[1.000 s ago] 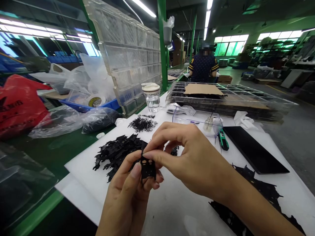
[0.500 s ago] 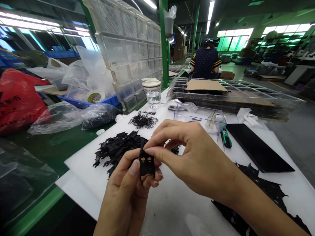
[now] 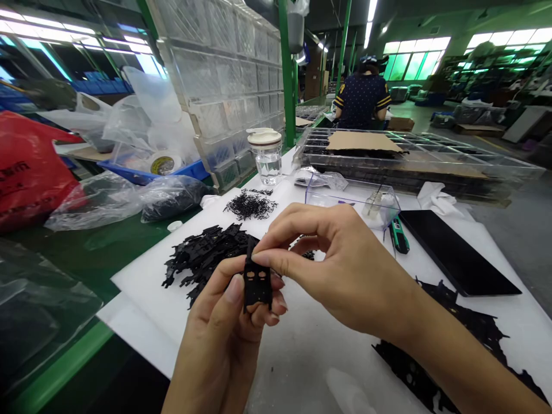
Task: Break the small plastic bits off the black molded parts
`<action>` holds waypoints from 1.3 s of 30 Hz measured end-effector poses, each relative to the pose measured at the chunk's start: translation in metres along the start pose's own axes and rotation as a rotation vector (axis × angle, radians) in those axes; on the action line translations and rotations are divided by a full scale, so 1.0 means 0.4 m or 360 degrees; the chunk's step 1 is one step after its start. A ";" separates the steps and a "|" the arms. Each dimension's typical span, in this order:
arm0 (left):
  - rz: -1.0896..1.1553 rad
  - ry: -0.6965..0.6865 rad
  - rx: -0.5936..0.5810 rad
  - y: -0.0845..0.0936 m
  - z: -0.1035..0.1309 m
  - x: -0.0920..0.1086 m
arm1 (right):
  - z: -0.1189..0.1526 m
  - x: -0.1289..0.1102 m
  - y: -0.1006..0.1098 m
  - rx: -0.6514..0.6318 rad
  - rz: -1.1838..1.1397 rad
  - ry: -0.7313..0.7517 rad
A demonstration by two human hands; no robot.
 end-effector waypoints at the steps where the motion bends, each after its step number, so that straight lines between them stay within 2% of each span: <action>1: 0.0004 0.0005 -0.0008 -0.001 0.000 0.000 | 0.000 -0.001 0.001 0.0006 0.0015 0.0005; 14: 0.0035 0.0035 0.0008 -0.004 -0.003 0.000 | 0.002 -0.005 -0.002 0.0012 0.0087 0.0046; 23: 0.0049 0.0051 -0.0022 -0.008 -0.001 0.001 | 0.004 0.004 -0.007 -0.0026 -0.0050 -0.0034; 39: 0.0063 0.0057 -0.0042 -0.012 0.004 0.001 | 0.009 0.008 -0.009 -0.0032 -0.0036 -0.0061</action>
Point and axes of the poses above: each hand's wrist, its own z-axis away from the middle knuckle, its own y-axis out of the back of the hand, x = y × z, the point moved 7 cm from there along -z, towards the middle knuckle, and after that the axes turned 5 degrees about -y, right-handed, at the moved point
